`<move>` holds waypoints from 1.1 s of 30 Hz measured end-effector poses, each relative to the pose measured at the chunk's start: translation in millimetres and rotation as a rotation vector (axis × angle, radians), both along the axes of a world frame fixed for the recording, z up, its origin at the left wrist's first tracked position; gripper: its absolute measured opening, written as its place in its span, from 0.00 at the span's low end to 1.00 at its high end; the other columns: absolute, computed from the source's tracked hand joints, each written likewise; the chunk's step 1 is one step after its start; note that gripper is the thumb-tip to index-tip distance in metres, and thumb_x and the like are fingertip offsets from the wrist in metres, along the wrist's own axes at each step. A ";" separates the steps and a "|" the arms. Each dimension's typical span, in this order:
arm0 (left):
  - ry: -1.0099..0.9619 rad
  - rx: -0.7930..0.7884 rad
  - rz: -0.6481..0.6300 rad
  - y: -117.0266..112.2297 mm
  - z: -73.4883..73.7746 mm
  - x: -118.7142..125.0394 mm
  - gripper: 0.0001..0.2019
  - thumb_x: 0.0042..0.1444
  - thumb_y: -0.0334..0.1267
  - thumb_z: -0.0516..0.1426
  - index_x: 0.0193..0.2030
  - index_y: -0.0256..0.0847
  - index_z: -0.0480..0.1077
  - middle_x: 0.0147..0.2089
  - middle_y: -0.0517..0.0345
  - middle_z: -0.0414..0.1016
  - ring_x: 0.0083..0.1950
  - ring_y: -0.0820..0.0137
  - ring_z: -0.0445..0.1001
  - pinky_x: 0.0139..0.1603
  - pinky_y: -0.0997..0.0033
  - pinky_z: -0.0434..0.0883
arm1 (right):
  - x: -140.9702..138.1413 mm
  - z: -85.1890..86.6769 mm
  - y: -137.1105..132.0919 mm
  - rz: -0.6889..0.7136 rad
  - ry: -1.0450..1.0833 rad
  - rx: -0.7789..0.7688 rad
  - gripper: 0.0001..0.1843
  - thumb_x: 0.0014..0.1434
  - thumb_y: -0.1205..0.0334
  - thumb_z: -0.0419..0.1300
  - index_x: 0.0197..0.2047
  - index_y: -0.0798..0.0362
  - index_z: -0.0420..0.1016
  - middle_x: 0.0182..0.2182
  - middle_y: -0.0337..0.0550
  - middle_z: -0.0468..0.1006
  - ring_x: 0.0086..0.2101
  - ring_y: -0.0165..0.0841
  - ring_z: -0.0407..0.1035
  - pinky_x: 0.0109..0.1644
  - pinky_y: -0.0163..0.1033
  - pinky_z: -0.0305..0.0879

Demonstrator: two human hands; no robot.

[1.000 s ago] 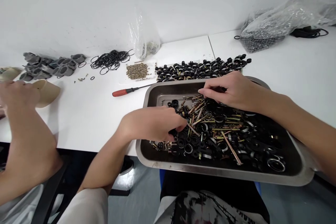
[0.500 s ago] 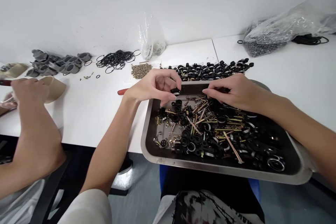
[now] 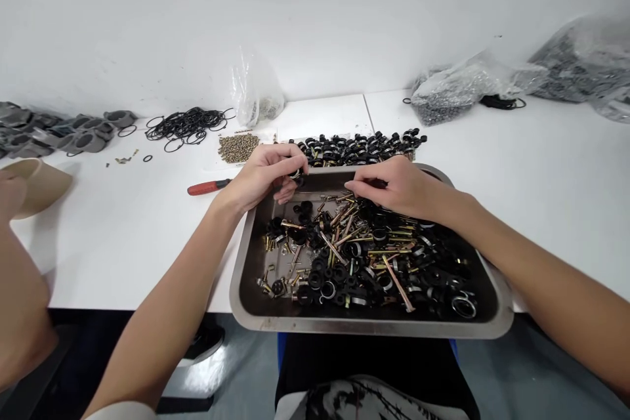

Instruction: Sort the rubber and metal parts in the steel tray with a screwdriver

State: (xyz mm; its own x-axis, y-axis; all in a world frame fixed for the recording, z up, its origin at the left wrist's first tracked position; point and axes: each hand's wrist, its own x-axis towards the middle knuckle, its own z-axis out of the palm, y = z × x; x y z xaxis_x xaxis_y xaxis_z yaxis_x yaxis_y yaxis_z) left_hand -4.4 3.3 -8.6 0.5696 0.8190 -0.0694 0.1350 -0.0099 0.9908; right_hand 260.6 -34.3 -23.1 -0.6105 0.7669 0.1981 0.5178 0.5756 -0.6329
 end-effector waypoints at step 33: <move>0.212 0.059 -0.037 6.0 -2.8 -2.3 0.11 0.60 0.46 0.62 0.33 0.41 0.75 0.19 0.61 0.66 0.18 0.76 0.64 0.20 0.76 0.63 | -0.2 0.4 0.1 0.037 0.028 -0.004 0.19 0.71 0.55 0.54 0.29 0.55 0.71 0.20 0.34 0.68 0.20 0.23 0.54 0.28 0.36 0.48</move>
